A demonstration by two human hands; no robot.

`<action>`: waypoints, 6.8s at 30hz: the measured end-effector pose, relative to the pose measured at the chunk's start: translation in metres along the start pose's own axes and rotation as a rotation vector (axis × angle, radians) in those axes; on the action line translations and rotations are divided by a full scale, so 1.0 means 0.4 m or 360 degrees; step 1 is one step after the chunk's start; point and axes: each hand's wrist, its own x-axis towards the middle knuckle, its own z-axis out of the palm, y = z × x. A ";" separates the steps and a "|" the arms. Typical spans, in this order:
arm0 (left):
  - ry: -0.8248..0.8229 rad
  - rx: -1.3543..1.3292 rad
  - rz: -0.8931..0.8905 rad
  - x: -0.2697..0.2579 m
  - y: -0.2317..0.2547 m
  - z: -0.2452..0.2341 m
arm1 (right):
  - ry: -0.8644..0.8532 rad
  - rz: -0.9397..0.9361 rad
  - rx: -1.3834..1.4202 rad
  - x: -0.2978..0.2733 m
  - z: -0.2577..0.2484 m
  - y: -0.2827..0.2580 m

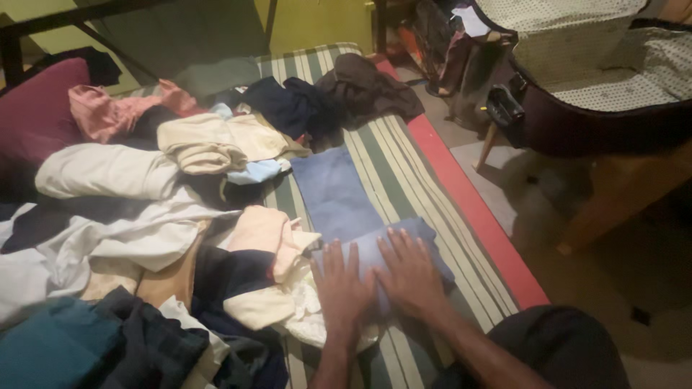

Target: The person folds several pieces of clothing on a bed, including a blue garment and a white shirt. They smooth and fold each item by hand and place the folded pieces into a blue plastic bin.

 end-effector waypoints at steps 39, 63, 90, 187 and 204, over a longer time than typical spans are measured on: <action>0.0258 -0.0455 0.0153 -0.053 0.033 -0.068 | 0.0298 0.0073 0.0071 -0.008 -0.074 -0.051; -0.0764 -0.0207 0.0067 -0.020 0.070 -0.210 | -0.0655 0.0173 0.0169 0.004 -0.129 0.025; -0.1312 -0.1225 -0.0563 0.041 0.048 -0.408 | -0.1029 0.0261 0.0773 -0.001 -0.348 0.086; -0.0569 -0.0060 -0.0269 0.037 0.023 -0.184 | -0.0318 0.0159 0.0146 0.027 -0.110 0.003; -0.0488 0.0043 -0.0029 0.041 -0.017 -0.133 | -0.0325 -0.0018 0.0219 0.044 -0.102 0.046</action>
